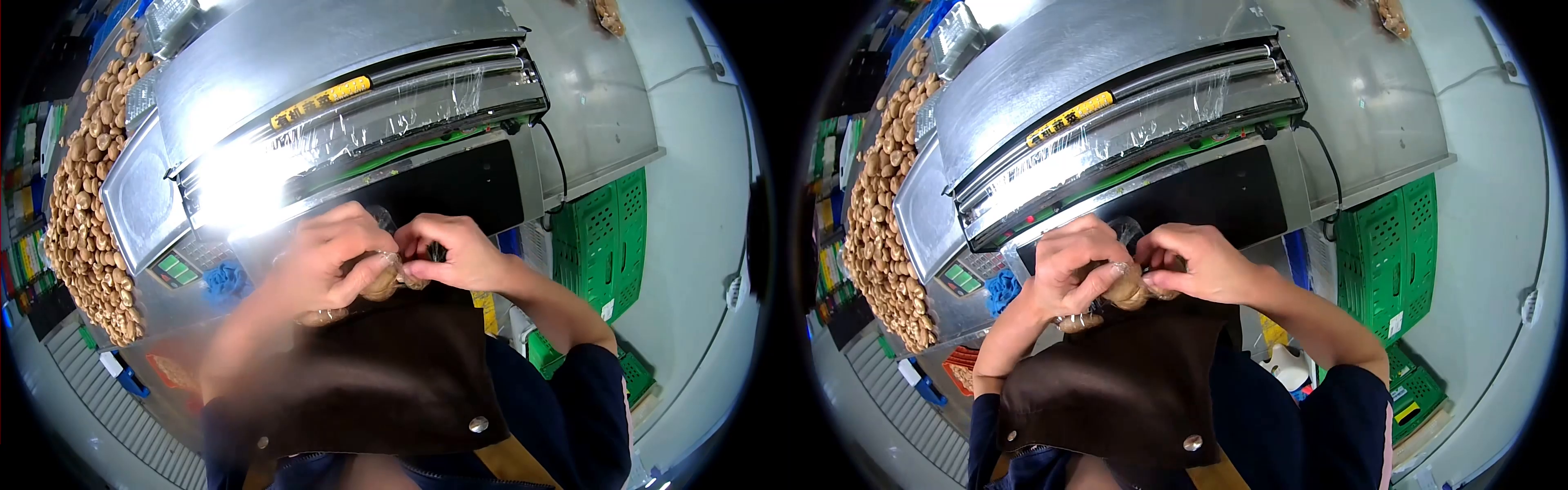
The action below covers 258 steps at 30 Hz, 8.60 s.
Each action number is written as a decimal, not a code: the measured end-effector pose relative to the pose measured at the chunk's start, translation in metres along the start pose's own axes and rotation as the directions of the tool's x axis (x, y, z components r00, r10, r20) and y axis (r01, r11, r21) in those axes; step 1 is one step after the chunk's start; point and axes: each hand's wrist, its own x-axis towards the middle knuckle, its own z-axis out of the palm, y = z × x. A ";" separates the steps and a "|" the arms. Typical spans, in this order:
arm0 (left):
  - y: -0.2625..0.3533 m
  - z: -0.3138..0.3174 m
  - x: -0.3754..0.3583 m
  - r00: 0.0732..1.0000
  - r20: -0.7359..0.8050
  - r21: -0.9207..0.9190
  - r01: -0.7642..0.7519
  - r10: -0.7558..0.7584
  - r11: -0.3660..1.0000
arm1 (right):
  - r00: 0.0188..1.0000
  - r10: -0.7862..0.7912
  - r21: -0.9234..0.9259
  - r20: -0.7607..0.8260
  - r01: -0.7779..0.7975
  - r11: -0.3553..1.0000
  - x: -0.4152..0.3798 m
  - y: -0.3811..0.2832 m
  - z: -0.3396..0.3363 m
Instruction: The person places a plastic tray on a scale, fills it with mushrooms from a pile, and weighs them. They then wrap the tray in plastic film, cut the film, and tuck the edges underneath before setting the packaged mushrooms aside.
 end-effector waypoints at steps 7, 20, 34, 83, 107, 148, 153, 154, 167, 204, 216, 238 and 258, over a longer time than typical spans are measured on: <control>-0.002 -0.001 -0.005 0.995 0.055 -0.070 0.088 -0.084 0.994 | 0.997 -0.074 -0.292 -0.031 0.062 0.954 -0.022 0.005 -0.001; 0.009 0.008 0.013 0.962 0.232 -0.086 0.170 -0.146 0.982 | 0.994 -0.056 0.429 -0.099 0.093 0.899 -0.020 0.010 0.029; -0.004 0.010 0.002 0.785 0.379 -0.135 0.570 -0.490 0.810 | 0.985 -0.137 -0.325 -0.104 0.097 0.941 -0.040 0.023 0.022; -0.011 0.021 0.000 0.995 0.005 -0.040 0.098 -0.098 0.994 | 0.960 -0.107 0.026 -0.260 0.118 0.993 -0.020 0.024 0.031; -0.019 0.026 -0.007 0.980 0.068 -0.190 0.198 -0.188 0.962 | 0.932 0.329 0.474 -0.153 -0.223 0.852 -0.004 -0.019 0.023; 0.002 -0.010 -0.038 0.966 -0.129 0.120 0.238 -0.222 0.964 | 0.632 0.488 0.697 -0.602 0.117 0.707 0.018 0.014 0.034; 0.021 -0.042 -0.111 0.463 -0.641 -0.342 0.541 -0.612 0.768 | 0.594 0.415 0.475 -0.689 -0.062 0.878 0.019 0.013 0.032; 0.018 -0.046 -0.132 0.429 -0.572 -0.343 0.649 -0.699 0.679 | 0.604 0.401 0.464 -0.689 -0.058 0.884 0.020 0.015 0.033; 0.016 0.007 -0.157 0.230 -0.309 -0.706 0.595 -0.923 0.384 | 0.589 0.413 0.521 -0.695 0.016 0.853 0.014 0.014 0.031; -0.008 0.027 -0.148 -0.007 -0.810 -0.580 0.158 -0.586 0.799 | 0.603 0.196 0.329 -0.773 0.118 0.937 0.006 0.002 0.058; -0.016 0.004 -0.165 -0.102 -0.815 -0.580 0.177 -0.571 0.795 | 0.379 0.094 0.073 -0.921 -0.068 0.995 -0.031 0.002 -0.024; -0.015 0.005 -0.173 -0.028 -0.811 -0.575 0.220 -0.584 0.788 | 0.972 0.213 0.272 0.103 -0.234 0.933 -0.024 0.010 0.031; -0.022 0.001 -0.185 0.024 -0.811 -0.555 0.282 -0.584 0.783 | 0.953 0.139 0.350 0.271 -0.231 0.908 -0.021 0.009 0.028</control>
